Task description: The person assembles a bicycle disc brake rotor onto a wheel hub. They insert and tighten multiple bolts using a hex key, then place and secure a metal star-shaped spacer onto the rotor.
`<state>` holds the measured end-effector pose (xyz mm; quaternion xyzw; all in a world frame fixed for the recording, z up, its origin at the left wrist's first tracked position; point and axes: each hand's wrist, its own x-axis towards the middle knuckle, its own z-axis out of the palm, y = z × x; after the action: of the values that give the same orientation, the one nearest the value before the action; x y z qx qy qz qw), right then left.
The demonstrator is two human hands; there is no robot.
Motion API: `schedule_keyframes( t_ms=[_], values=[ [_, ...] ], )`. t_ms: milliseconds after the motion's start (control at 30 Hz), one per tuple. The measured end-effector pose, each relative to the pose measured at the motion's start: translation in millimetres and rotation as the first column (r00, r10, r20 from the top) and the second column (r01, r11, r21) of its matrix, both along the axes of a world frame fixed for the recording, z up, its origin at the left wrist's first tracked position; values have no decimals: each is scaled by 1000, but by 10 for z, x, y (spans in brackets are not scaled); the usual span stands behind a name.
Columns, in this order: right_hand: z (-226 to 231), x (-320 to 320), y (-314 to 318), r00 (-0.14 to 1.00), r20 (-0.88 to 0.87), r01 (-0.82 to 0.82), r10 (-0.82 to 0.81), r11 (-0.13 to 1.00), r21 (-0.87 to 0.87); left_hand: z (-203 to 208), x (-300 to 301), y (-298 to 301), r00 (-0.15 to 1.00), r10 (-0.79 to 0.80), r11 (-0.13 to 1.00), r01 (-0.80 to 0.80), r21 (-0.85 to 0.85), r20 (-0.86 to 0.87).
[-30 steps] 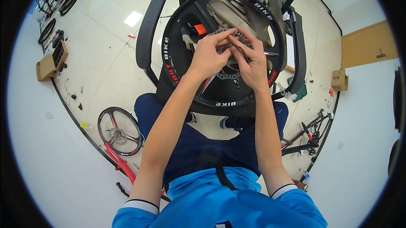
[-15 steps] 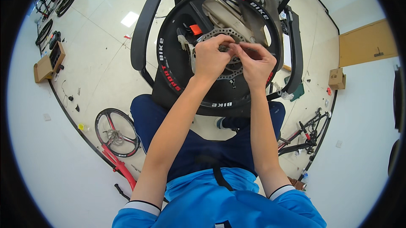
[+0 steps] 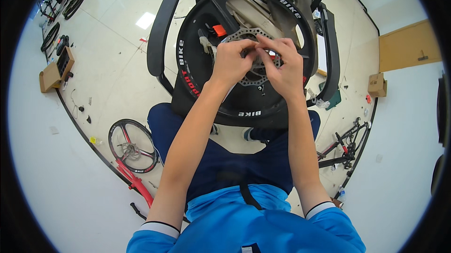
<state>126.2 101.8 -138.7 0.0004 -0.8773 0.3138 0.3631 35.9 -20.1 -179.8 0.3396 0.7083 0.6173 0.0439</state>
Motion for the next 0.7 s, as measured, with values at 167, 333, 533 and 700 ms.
schedule_keyframes(
  t_ms=[167, 333, 533, 700],
  values=[
    [-74, -14, -64, 994, 63, 109, -92, 920, -376, -50, 6, 29, 999, 45, 999, -46, 22, 13],
    [-111, 4, -54, 995, 50, 103, -92, 929, -355, -12, -53, 52, 1000, 23, 1000, -23, 5, -14],
    [-40, 16, 72, 996, 86, -16, 30, 987, -160, -72, -176, -36, 930, -52, 998, 60, 12, -364],
    [-96, -29, 4, 995, 87, -4, 40, 927, -375, -108, -123, -8, 954, 33, 999, -27, 25, -298]
  ],
)
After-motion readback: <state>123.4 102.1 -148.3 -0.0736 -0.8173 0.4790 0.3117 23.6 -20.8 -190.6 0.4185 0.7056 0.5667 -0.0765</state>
